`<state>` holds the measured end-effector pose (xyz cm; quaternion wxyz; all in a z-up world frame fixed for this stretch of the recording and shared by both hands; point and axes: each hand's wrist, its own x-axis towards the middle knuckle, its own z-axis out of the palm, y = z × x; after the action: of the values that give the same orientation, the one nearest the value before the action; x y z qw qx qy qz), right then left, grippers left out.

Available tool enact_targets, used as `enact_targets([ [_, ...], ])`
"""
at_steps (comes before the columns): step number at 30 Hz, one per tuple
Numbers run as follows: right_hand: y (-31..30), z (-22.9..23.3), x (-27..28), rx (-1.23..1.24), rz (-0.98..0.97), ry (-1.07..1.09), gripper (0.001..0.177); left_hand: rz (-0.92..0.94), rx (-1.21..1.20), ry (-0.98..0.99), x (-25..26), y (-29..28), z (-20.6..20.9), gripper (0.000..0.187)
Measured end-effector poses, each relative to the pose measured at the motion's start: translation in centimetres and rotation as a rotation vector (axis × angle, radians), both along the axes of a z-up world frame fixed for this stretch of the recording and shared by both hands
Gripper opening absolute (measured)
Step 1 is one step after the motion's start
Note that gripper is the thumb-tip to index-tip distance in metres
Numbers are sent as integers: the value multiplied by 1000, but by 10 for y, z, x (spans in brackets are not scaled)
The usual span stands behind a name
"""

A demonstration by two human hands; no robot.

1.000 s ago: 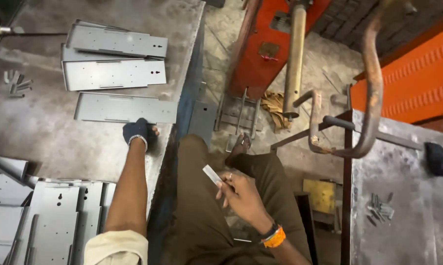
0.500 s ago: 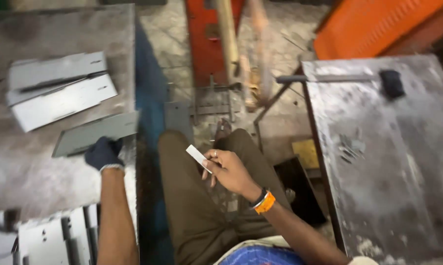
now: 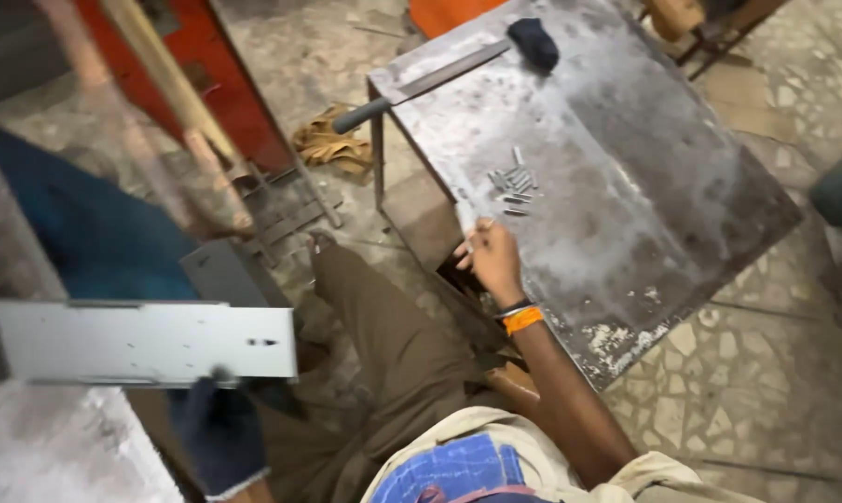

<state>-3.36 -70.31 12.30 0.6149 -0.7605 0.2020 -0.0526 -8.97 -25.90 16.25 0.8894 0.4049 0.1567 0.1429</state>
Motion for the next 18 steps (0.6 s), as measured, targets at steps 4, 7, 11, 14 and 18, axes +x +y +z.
enact_targets([
  [4, -73, -36, 7, -48, -167, -66, 16, -260, -291, 358, 19, -65, 14, 28],
  [7, -109, -65, 14, -57, -262, -174, 19, -386, -292, 364, 30, -92, -26, 23],
  [11, -124, -61, 8, -652, -478, -120, 39, -416, -131, 278, 27, -138, -28, 26],
  [14, -113, -34, 2, -665, -408, 132, 41, -476, -111, 332, 26, -160, 0, 28],
  [18, -109, -37, -2, -760, -331, 163, 35, -535, 143, 59, 27, -172, -15, 30],
])
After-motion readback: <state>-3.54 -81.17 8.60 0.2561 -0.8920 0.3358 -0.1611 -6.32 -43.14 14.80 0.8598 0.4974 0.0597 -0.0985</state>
